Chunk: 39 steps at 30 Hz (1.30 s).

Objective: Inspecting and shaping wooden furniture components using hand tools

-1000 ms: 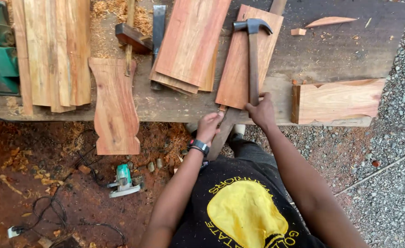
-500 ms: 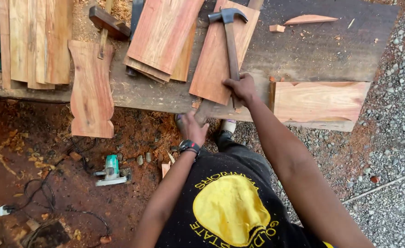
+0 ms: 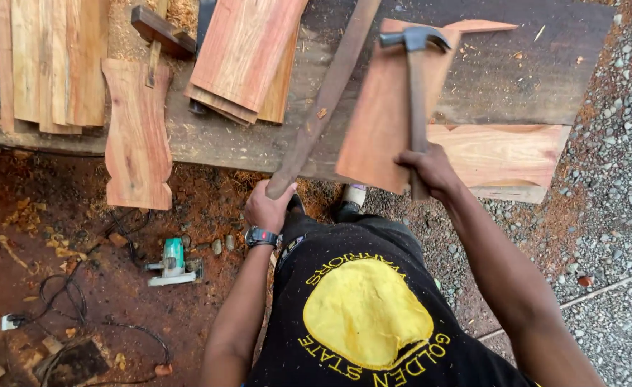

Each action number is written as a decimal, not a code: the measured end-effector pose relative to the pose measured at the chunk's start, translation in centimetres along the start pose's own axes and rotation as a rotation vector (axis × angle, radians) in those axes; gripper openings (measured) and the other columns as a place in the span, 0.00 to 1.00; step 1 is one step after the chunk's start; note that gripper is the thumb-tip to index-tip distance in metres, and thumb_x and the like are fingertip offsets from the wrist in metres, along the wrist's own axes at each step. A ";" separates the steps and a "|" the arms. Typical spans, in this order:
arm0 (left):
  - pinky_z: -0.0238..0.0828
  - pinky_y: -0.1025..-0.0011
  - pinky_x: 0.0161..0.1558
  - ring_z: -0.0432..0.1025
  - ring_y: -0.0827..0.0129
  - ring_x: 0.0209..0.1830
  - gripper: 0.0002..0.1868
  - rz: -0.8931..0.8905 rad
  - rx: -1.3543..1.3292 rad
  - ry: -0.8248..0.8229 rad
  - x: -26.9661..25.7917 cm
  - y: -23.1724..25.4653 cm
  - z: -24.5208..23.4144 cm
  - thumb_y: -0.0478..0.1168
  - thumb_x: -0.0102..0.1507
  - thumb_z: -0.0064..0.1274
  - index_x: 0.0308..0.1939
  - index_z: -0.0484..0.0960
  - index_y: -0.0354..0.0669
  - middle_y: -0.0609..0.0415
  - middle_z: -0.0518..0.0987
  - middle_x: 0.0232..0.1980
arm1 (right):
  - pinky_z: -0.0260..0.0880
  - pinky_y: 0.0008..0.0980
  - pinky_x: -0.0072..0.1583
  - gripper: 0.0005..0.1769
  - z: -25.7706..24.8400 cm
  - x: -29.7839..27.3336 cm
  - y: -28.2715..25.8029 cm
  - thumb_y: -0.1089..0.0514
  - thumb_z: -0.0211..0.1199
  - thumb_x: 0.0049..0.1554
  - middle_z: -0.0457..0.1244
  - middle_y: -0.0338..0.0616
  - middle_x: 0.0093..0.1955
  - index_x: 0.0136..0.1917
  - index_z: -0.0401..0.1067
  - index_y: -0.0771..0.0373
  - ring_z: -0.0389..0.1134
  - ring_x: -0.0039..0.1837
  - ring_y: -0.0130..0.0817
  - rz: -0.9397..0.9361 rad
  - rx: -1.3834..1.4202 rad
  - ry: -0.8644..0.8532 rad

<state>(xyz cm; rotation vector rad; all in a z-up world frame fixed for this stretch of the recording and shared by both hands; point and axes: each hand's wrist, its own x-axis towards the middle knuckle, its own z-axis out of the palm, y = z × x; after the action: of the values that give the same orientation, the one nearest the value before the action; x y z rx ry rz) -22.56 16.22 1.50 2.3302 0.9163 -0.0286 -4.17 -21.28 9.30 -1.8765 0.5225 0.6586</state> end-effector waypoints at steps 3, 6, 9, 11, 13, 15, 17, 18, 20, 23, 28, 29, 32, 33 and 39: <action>0.87 0.45 0.52 0.91 0.41 0.55 0.32 -0.061 -0.081 -0.041 0.6 -0.2 -1.8 0.69 0.59 0.88 0.58 0.96 0.60 0.48 0.95 0.50 | 0.77 0.46 0.50 0.28 -2.2 -2.7 -0.4 0.50 0.86 0.54 0.69 0.53 0.45 0.59 0.84 0.70 0.74 0.49 0.44 -0.034 -0.042 0.045; 0.88 0.49 0.53 0.89 0.48 0.52 0.30 -0.126 -0.110 -0.080 0.7 -0.6 -3.3 0.64 0.65 0.87 0.62 0.94 0.57 0.49 0.94 0.52 | 0.78 0.50 0.52 0.28 -1.6 -1.1 1.3 0.52 0.89 0.52 0.71 0.56 0.46 0.59 0.84 0.70 0.76 0.51 0.47 -0.034 -0.046 0.072; 0.84 0.48 0.48 0.89 0.45 0.50 0.34 -0.107 -0.153 -0.007 -0.1 -0.6 -6.1 0.65 0.60 0.91 0.61 0.96 0.53 0.47 0.92 0.48 | 0.79 0.48 0.51 0.23 2.3 1.8 2.9 0.52 0.86 0.52 0.72 0.51 0.43 0.56 0.86 0.67 0.77 0.49 0.44 -0.006 0.015 0.036; 0.84 0.49 0.53 0.86 0.46 0.51 0.32 -0.181 -0.211 -0.029 -0.9 0.5 -8.0 0.58 0.68 0.88 0.67 0.93 0.46 0.44 0.91 0.54 | 0.74 0.47 0.50 0.16 5.9 4.2 3.3 0.54 0.87 0.50 0.69 0.50 0.41 0.47 0.87 0.65 0.74 0.48 0.42 -0.025 0.157 0.006; 0.81 0.49 0.52 0.85 0.45 0.51 0.32 -0.119 -0.258 0.061 -0.8 -1.8 -7.5 0.56 0.66 0.90 0.64 0.94 0.43 0.41 0.91 0.52 | 0.77 0.51 0.54 0.21 9.8 6.2 1.6 0.55 0.88 0.50 0.72 0.52 0.46 0.53 0.88 0.68 0.78 0.52 0.45 -0.026 0.189 -0.030; 0.78 0.49 0.50 0.85 0.44 0.50 0.33 -0.053 -0.303 0.152 -1.4 -2.9 -8.0 0.55 0.63 0.93 0.62 0.95 0.41 0.39 0.90 0.51 | 0.81 0.55 0.59 0.26 12.6 8.2 -0.2 0.55 0.89 0.50 0.76 0.54 0.50 0.58 0.88 0.70 0.81 0.56 0.48 -0.028 0.226 -0.063; 0.75 0.50 0.53 0.82 0.46 0.51 0.33 -0.061 -0.310 0.227 -2.6 -3.1 -9.8 0.53 0.64 0.93 0.63 0.94 0.40 0.40 0.89 0.53 | 0.83 0.65 0.69 0.43 14.1 10.0 -2.1 0.33 0.91 0.51 0.78 0.65 0.60 0.65 0.87 0.67 0.82 0.70 0.66 -0.036 -0.201 -0.078; 0.75 0.50 0.53 0.82 0.46 0.51 0.33 -0.058 -0.310 0.218 -3.4 -3.1 -10.8 0.53 0.64 0.93 0.63 0.94 0.40 0.40 0.89 0.53 | 0.83 0.65 0.69 0.43 13.7 9.1 -3.8 0.33 0.91 0.51 0.78 0.65 0.60 0.65 0.87 0.67 0.82 0.70 0.66 -0.030 -0.199 -0.072; 0.77 0.45 0.54 0.82 0.40 0.50 0.30 -0.045 -0.193 0.229 -5.1 -3.1 -12.3 0.46 0.69 0.90 0.64 0.92 0.30 0.33 0.89 0.53 | 0.75 0.72 0.80 0.61 12.6 7.6 -7.4 0.17 0.74 0.60 0.75 0.80 0.72 0.73 0.81 0.80 0.76 0.80 0.76 -0.077 -0.696 -0.237; 0.74 0.49 0.52 0.78 0.47 0.48 0.32 -0.058 -0.189 0.292 -7.6 -4.3 -13.1 0.50 0.67 0.93 0.63 0.93 0.33 0.37 0.87 0.52 | 0.80 0.68 0.77 0.55 11.3 4.2 -9.7 0.17 0.66 0.67 0.80 0.67 0.58 0.68 0.84 0.76 0.82 0.73 0.69 -0.148 -0.898 -0.303; 0.80 0.53 0.51 0.87 0.40 0.46 0.38 -0.002 -0.171 0.537 -11.9 -7.6 -12.4 0.56 0.47 1.01 0.51 0.96 0.43 0.41 0.91 0.45 | 0.75 0.72 0.75 0.61 9.2 2.8 -7.7 0.10 0.57 0.72 0.77 0.78 0.61 0.59 0.86 0.78 0.77 0.74 0.80 -0.249 -0.884 -0.348; 0.82 0.54 0.51 0.88 0.40 0.47 0.39 0.032 -0.138 0.577 -12.8 -7.8 -12.3 0.58 0.44 1.02 0.49 0.96 0.45 0.43 0.92 0.45 | 0.76 0.71 0.70 0.62 8.5 3.6 -6.7 0.08 0.56 0.73 0.79 0.75 0.51 0.46 0.89 0.74 0.79 0.68 0.83 -0.267 -0.866 -0.333; 0.83 0.57 0.48 0.88 0.48 0.45 0.42 -0.183 -0.091 0.618 -17.8 -10.6 -12.4 0.64 0.37 1.00 0.49 0.98 0.56 0.49 0.91 0.43 | 0.78 0.67 0.69 0.50 8.0 3.9 -4.5 0.14 0.64 0.73 0.80 0.57 0.42 0.51 0.89 0.67 0.83 0.64 0.69 -0.228 -0.797 -0.321; 0.83 0.57 0.48 0.88 0.48 0.45 0.42 -0.208 -0.090 0.641 -19.4 -11.5 -12.5 0.64 0.37 1.00 0.49 0.98 0.56 0.49 0.91 0.43 | 0.78 0.67 0.69 0.50 7.6 4.6 -3.6 0.14 0.64 0.73 0.80 0.57 0.42 0.51 0.89 0.67 0.83 0.64 0.69 -0.247 -0.815 -0.342; 0.77 0.58 0.48 0.86 0.51 0.43 0.36 -0.499 -0.109 0.678 -19.5 -18.8 -12.1 0.64 0.44 0.99 0.46 0.96 0.59 0.54 0.91 0.41 | 0.90 0.47 0.49 0.42 7.6 4.7 -2.5 0.28 0.75 0.75 0.80 0.59 0.42 0.60 0.83 0.76 0.85 0.42 0.48 -0.169 -0.539 -0.319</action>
<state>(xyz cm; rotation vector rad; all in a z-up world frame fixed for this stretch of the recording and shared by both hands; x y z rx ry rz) -51.45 21.72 5.54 1.9639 1.7582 0.6194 -0.63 -13.61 5.59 -2.2201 -0.0318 1.0337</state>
